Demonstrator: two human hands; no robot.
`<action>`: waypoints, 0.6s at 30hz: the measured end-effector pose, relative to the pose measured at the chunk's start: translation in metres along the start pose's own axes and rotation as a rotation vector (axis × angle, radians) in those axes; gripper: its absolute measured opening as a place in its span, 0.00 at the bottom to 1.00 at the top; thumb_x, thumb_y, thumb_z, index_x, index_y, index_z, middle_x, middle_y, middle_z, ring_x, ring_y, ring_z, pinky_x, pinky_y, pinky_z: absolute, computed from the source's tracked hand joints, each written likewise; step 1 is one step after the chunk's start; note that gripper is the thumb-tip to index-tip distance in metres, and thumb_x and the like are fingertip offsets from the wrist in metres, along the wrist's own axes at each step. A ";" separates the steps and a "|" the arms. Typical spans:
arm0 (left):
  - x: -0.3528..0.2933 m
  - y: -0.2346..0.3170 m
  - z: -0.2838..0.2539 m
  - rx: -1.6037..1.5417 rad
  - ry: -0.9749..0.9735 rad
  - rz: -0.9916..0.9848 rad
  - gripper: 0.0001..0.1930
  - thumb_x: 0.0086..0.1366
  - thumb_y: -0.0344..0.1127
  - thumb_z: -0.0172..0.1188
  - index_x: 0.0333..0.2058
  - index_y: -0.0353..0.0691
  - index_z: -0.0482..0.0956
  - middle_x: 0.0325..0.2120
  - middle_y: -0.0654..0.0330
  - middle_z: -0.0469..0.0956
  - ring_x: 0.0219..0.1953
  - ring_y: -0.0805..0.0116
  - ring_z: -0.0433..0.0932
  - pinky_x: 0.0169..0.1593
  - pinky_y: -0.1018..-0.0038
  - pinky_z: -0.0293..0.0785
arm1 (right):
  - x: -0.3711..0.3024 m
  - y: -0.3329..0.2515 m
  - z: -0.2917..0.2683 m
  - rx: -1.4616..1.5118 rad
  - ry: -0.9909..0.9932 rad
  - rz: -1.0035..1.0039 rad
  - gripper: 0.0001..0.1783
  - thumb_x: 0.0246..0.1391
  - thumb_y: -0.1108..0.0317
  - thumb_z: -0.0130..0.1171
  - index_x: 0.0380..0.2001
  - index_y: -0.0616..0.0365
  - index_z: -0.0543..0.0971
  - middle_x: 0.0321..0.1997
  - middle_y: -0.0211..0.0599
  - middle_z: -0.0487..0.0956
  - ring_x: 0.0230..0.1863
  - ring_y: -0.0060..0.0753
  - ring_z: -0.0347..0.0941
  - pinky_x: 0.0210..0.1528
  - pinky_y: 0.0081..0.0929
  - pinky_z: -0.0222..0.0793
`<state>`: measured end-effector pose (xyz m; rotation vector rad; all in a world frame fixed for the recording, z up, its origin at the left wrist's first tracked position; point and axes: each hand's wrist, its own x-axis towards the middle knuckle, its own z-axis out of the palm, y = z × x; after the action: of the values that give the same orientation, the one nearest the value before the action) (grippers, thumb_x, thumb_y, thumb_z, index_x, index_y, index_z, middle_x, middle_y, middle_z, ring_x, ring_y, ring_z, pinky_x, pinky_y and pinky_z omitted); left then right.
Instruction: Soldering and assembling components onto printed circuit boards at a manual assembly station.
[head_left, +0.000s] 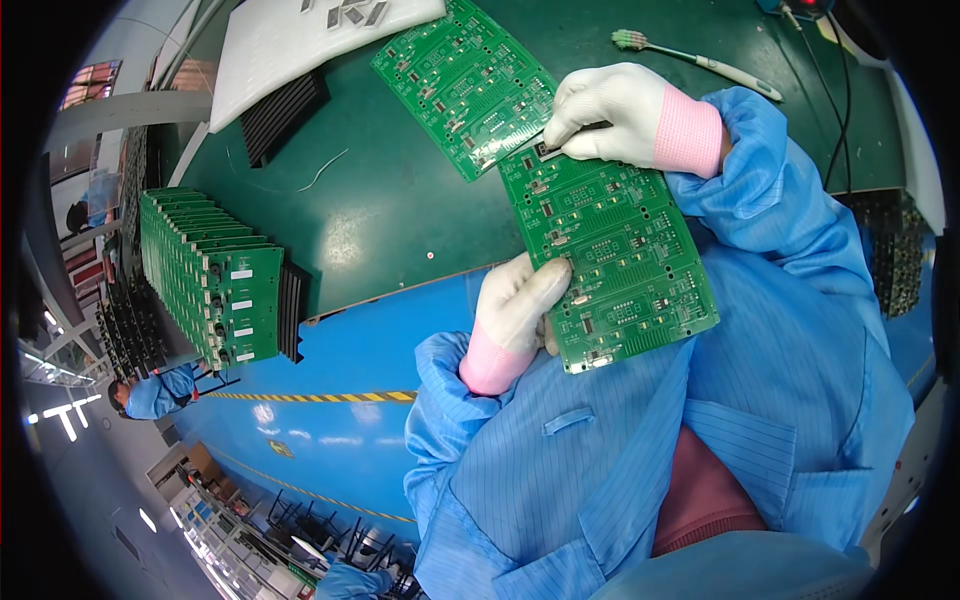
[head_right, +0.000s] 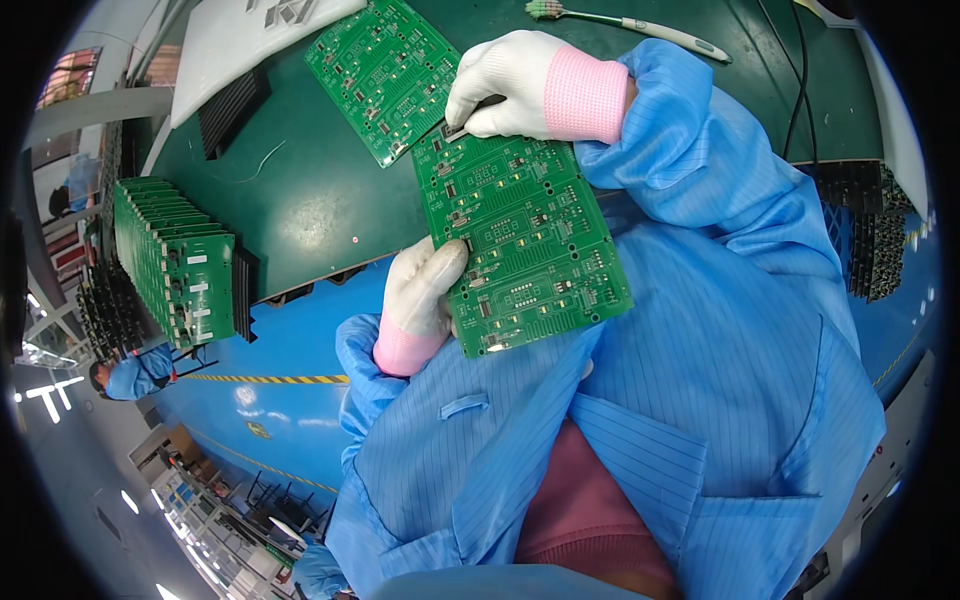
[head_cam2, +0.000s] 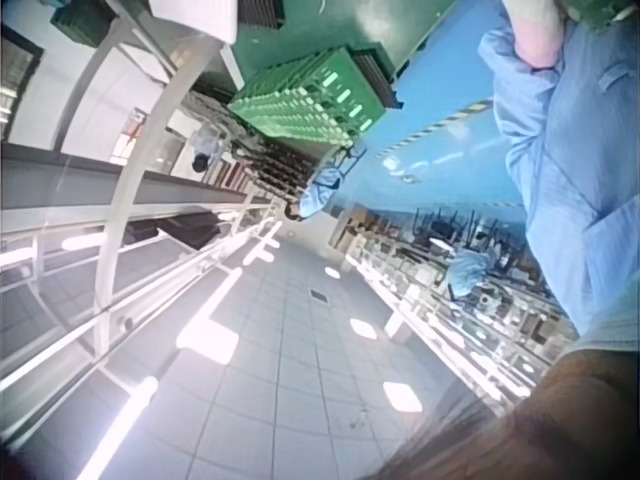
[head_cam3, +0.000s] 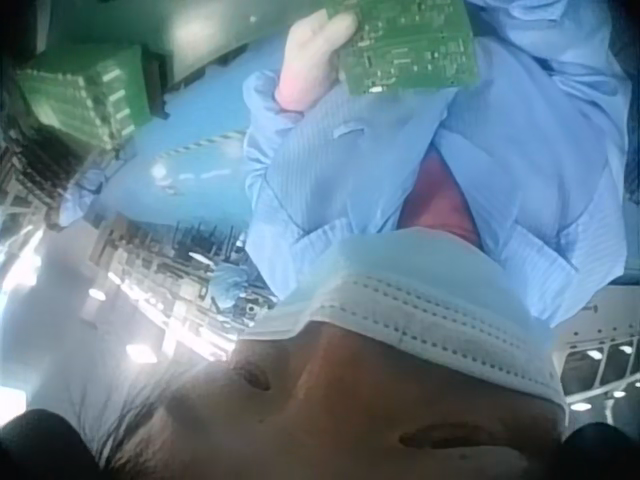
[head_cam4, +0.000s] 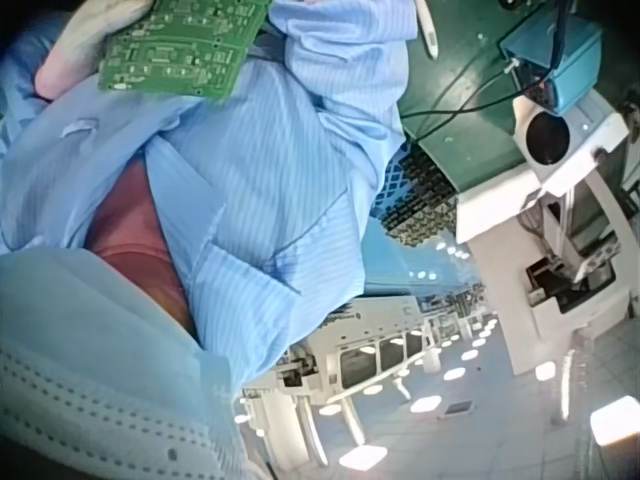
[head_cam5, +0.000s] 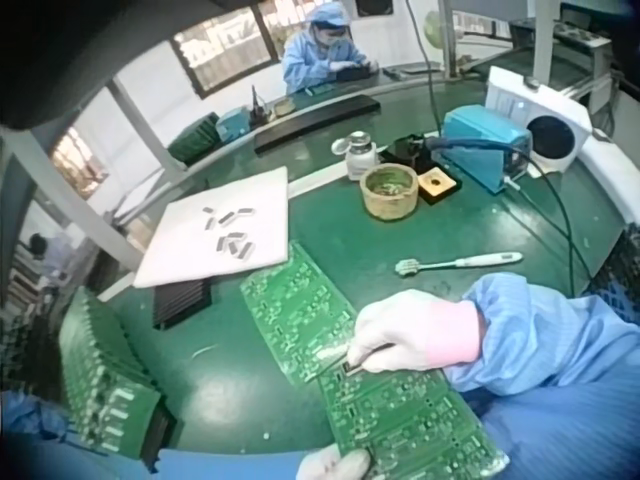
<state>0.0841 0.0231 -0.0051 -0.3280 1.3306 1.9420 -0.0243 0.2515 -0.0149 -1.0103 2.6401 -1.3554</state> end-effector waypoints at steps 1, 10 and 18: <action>0.000 0.000 0.000 0.002 0.000 0.001 0.13 0.69 0.38 0.51 0.36 0.32 0.76 0.17 0.60 0.75 0.12 0.78 0.66 0.15 0.85 0.60 | 0.001 0.000 0.000 -0.001 -0.006 0.004 0.10 0.41 0.78 0.61 0.30 0.57 0.83 0.30 0.31 0.77 0.26 0.30 0.71 0.31 0.24 0.67; -0.002 0.001 0.004 -0.043 -0.012 0.017 0.14 0.69 0.39 0.51 0.37 0.31 0.75 0.17 0.60 0.75 0.12 0.78 0.66 0.15 0.85 0.60 | 0.001 -0.001 -0.001 -0.009 -0.029 0.035 0.08 0.42 0.74 0.61 0.29 0.55 0.84 0.29 0.30 0.79 0.28 0.31 0.74 0.33 0.26 0.71; -0.002 0.000 0.006 -0.055 0.000 0.030 0.14 0.69 0.39 0.50 0.39 0.30 0.75 0.17 0.61 0.75 0.11 0.79 0.65 0.14 0.85 0.58 | 0.000 -0.001 -0.006 -0.002 -0.085 -0.009 0.12 0.42 0.78 0.63 0.33 0.55 0.84 0.31 0.30 0.76 0.27 0.28 0.70 0.31 0.23 0.66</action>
<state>0.0867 0.0280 -0.0016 -0.3371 1.2902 2.0063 -0.0259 0.2553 -0.0103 -1.0564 2.5792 -1.2818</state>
